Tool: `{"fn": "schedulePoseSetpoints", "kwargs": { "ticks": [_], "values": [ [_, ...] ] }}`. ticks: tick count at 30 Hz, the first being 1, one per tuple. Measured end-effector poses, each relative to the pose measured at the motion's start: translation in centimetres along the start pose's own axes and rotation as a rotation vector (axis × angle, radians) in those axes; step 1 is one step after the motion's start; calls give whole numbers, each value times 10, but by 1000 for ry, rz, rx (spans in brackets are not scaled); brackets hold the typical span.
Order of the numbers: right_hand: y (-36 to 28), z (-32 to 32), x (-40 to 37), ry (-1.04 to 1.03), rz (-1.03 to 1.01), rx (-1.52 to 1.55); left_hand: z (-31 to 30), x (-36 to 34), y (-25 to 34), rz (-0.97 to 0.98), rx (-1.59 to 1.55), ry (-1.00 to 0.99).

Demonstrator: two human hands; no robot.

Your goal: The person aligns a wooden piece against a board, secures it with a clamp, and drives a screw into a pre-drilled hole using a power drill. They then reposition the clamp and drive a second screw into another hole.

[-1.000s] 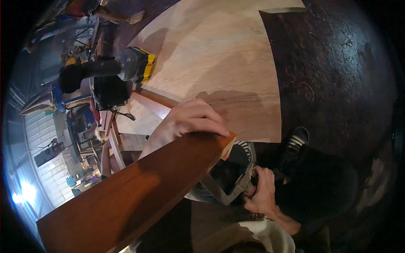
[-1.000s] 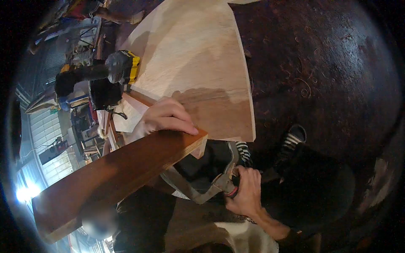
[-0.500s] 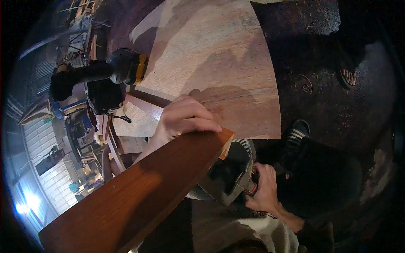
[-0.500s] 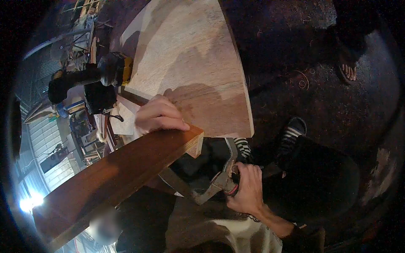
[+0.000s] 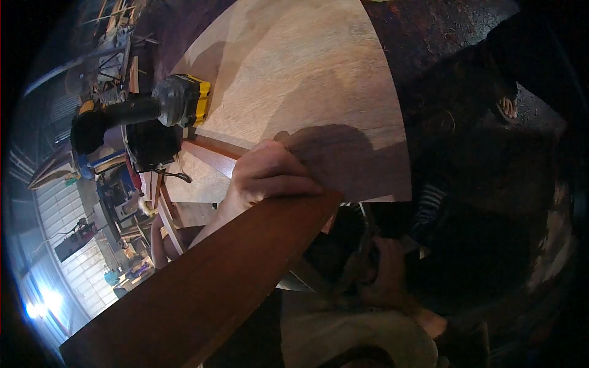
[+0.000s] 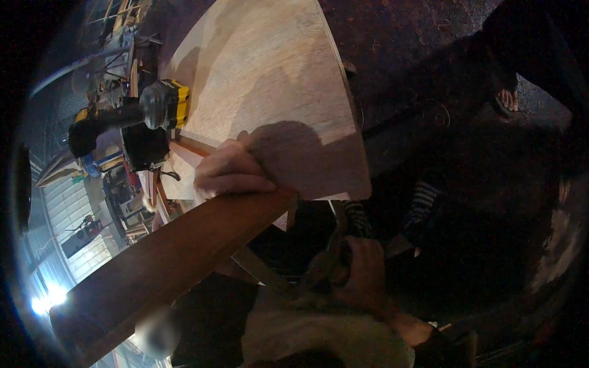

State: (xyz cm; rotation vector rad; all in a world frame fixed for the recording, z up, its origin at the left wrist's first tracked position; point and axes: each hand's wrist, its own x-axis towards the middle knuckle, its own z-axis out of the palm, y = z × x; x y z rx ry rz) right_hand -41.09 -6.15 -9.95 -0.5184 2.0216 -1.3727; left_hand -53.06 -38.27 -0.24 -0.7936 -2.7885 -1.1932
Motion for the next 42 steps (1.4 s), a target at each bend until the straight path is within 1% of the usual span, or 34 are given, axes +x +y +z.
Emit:
{"fn": "schedulePoseSetpoints", "kwargs": {
  "ticks": [3,5,7,8,10,12,13,14,16,17,20,22,23,25,26,28,32,34,35,37,40,42],
  "values": [
    [0,2,0,-7,47,-23,0,-5,-7,4,-51,-38],
    [-2,2,0,15,34,-13,2,-4,-7,14,-99,-50],
    [-4,-1,3,37,20,-4,3,2,0,15,-36,23],
    [-6,-4,4,41,3,30,2,1,-2,16,-38,22],
    [-8,-6,5,47,-9,66,-2,-3,-7,-4,-52,-70],
    [-8,-1,6,80,-17,13,-4,-3,-6,-4,-39,-91],
    [-18,-13,9,19,41,46,-5,-3,-6,-7,-25,-110],
    [-15,-10,8,20,43,46,-5,-4,-6,-6,-26,-112],
    [-9,-4,6,76,-23,53,-5,-7,-6,-81,-119,-125],
    [-12,-7,6,45,-2,39,-6,-7,-5,-80,-121,-127],
    [-12,-5,6,48,-18,19,-8,-4,-7,-92,-120,-166],
    [-14,-6,8,35,-4,19,-7,-1,-16,-5,-244,-151],
    [-14,-7,9,19,7,16,-7,0,-13,-3,-246,-152],
    [-15,-9,9,6,23,17,-9,1,-5,19,-143,-121],
    [-15,-9,9,-9,37,19,-9,2,-9,19,-144,-121],
    [-14,-9,9,-4,22,12,-8,2,-21,77,-261,-164],
    [-12,-6,7,31,-15,-1,-7,-6,-27,111,-182,-146],
    [-12,-6,5,22,-11,-3,-7,-7,-36,17,-471,-256],
    [-11,-6,5,14,-7,-6,-8,-7,-30,17,-471,-255],
    [-11,-6,5,13,-6,3,-10,-3,-13,15,-175,-170],
    [-12,-6,7,13,-3,12,-7,-11,-21,43,-140,-182],
    [-13,-7,6,13,0,9,-8,-5,-11,38,-94,-169]
  ]
}}
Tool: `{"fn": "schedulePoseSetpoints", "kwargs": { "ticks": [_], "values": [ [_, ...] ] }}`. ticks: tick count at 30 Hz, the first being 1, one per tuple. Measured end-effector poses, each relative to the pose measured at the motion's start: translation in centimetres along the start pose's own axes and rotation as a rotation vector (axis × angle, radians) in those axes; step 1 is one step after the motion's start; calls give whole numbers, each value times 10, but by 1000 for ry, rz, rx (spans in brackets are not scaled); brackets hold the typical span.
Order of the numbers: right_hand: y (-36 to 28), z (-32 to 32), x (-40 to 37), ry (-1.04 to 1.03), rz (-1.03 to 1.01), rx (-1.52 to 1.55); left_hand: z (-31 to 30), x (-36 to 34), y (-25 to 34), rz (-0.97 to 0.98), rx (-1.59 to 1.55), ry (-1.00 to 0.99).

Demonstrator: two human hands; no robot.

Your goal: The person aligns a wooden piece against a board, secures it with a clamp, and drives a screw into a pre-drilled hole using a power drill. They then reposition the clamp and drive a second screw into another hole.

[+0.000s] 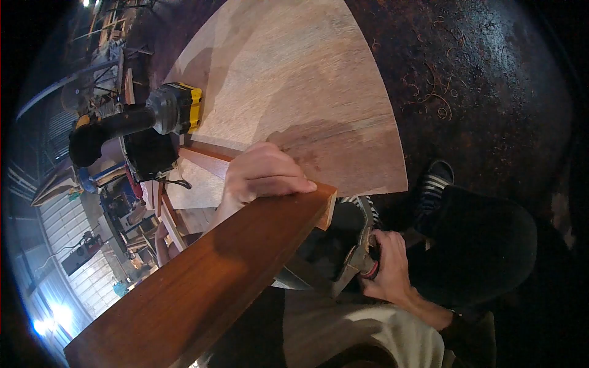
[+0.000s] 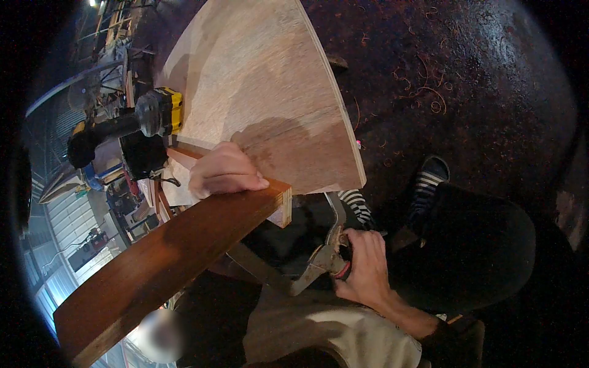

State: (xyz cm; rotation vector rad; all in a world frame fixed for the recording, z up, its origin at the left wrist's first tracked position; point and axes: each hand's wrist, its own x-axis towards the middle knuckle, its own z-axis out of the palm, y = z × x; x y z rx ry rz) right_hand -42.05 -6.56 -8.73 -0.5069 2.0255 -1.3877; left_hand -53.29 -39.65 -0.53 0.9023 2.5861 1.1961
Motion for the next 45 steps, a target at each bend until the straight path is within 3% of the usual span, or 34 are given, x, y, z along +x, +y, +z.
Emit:
{"fn": "schedulePoseSetpoints", "kwargs": {
  "ticks": [5,8,10,13,20,28,34,36,39,45],
  "values": [
    [1,1,0,-9,2,0,2,3,1,-13,28,32],
    [0,0,-1,-9,-15,-8,4,0,-6,85,14,57],
    [0,0,-1,-10,-7,-11,1,0,-5,12,-39,-10],
    [-1,0,1,-12,5,-8,3,8,5,50,54,67],
    [-2,2,2,5,13,-27,-2,6,7,25,74,4],
    [-9,-3,-3,61,31,-5,-2,-3,11,-135,104,-35],
    [-11,3,-11,101,8,-10,12,-5,48,-117,172,138],
    [-8,1,-10,87,101,58,29,-6,55,-535,-346,342],
    [-16,-3,-9,50,211,208,35,-7,51,-455,-329,372],
    [-3,6,-6,91,84,140,21,-10,48,-238,-212,313]
  ]
}}
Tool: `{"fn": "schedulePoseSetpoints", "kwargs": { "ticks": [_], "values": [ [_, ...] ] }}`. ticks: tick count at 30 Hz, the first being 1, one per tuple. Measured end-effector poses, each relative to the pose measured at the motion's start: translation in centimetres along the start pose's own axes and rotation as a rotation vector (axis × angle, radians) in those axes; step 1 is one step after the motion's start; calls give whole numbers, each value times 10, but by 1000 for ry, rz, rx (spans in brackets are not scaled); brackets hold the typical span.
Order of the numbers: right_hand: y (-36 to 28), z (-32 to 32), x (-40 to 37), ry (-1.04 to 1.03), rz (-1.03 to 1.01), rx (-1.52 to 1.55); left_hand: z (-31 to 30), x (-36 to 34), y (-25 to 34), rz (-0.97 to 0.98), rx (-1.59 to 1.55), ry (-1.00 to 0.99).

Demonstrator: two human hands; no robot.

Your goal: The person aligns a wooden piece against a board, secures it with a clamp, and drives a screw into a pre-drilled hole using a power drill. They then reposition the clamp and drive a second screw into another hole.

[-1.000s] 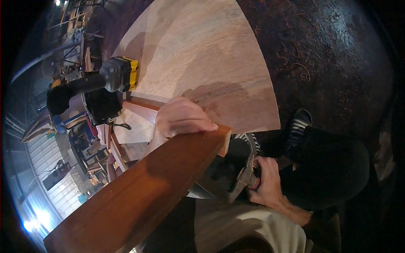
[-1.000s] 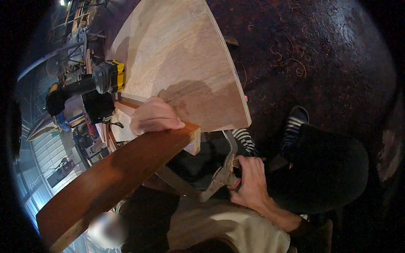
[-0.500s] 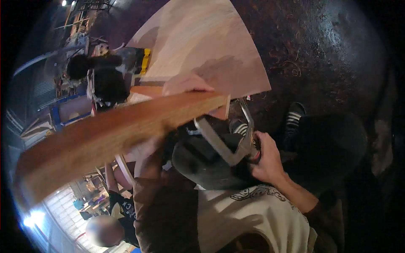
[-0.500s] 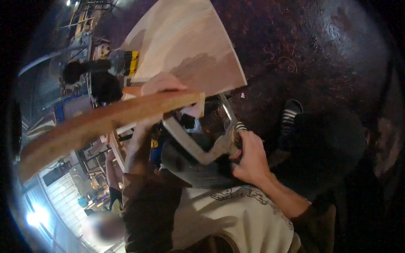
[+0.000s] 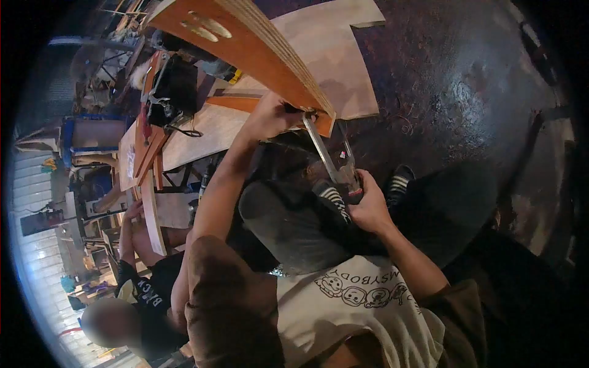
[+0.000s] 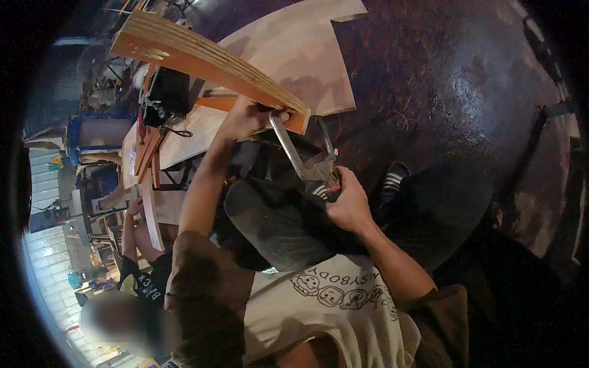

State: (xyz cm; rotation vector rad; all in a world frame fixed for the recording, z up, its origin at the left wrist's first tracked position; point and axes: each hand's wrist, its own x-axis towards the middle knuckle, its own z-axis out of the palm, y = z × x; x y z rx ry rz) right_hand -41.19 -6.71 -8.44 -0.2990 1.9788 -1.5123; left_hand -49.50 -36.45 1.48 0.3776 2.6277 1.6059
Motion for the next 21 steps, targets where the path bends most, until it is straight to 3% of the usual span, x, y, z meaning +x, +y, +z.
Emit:
{"fn": "schedulePoseSetpoints", "kwargs": {
  "ticks": [3,6,8,14,21],
  "values": [
    [-11,-1,-1,-31,91,9,-3,-1,3,-87,49,-32],
    [4,3,3,-1,7,-3,-5,0,5,-132,82,-45],
    [-1,1,0,-10,14,15,-4,-1,7,-277,-70,-65],
    [0,-2,1,-21,-81,24,-6,-1,-5,-36,101,-68],
    [-4,-2,0,-14,-67,4,-5,1,-2,-179,22,-68]
  ]
}}
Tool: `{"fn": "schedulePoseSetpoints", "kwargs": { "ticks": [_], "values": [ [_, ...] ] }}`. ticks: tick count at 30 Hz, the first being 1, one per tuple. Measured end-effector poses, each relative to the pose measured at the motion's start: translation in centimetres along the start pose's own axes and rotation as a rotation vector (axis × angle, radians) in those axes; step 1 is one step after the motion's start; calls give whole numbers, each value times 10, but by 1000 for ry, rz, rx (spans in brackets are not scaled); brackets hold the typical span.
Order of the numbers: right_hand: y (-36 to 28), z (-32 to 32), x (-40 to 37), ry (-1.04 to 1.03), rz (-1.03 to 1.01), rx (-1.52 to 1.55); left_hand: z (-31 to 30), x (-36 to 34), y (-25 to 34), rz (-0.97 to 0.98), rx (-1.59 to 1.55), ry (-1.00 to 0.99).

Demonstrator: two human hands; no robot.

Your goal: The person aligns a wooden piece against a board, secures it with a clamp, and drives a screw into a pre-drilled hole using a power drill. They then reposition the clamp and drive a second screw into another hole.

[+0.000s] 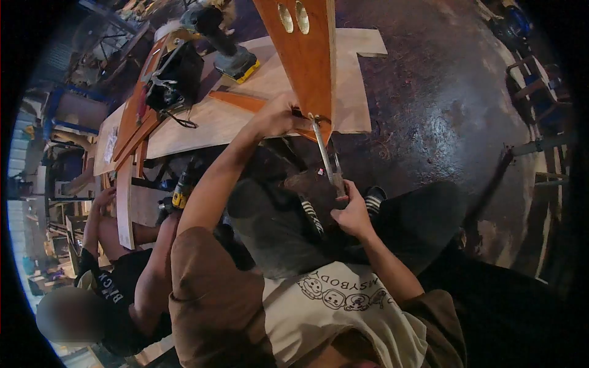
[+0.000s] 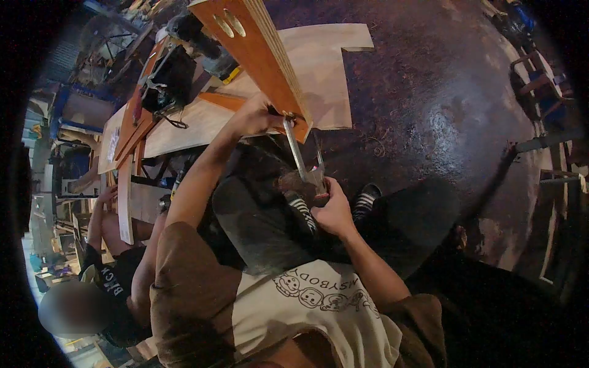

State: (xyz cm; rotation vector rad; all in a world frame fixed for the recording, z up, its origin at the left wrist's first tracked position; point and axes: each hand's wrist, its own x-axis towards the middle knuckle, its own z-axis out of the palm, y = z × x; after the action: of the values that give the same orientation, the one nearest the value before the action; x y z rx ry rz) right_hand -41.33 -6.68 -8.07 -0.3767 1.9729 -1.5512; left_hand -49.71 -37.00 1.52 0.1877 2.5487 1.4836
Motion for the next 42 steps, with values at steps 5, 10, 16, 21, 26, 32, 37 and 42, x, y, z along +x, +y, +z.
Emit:
{"fn": "schedulePoseSetpoints", "kwargs": {
  "ticks": [5,10,16,21,26,32,37,42],
  "values": [
    [-2,0,-2,5,10,-19,-3,-1,-3,-2,-50,-38],
    [8,2,0,4,6,-6,-2,1,-8,70,38,-13],
    [4,0,-2,10,31,-14,3,3,-21,57,-8,37],
    [7,1,0,5,8,-14,3,2,-18,17,-87,63],
    [3,-1,-2,-1,22,-12,-1,0,-12,22,-41,-21],
    [8,1,0,4,37,-6,2,3,-25,-2,2,67],
    [7,0,1,16,29,-36,1,3,-20,17,3,54],
    [-8,-3,-3,-8,101,-39,3,-1,-8,4,-48,61]
  ]
}}
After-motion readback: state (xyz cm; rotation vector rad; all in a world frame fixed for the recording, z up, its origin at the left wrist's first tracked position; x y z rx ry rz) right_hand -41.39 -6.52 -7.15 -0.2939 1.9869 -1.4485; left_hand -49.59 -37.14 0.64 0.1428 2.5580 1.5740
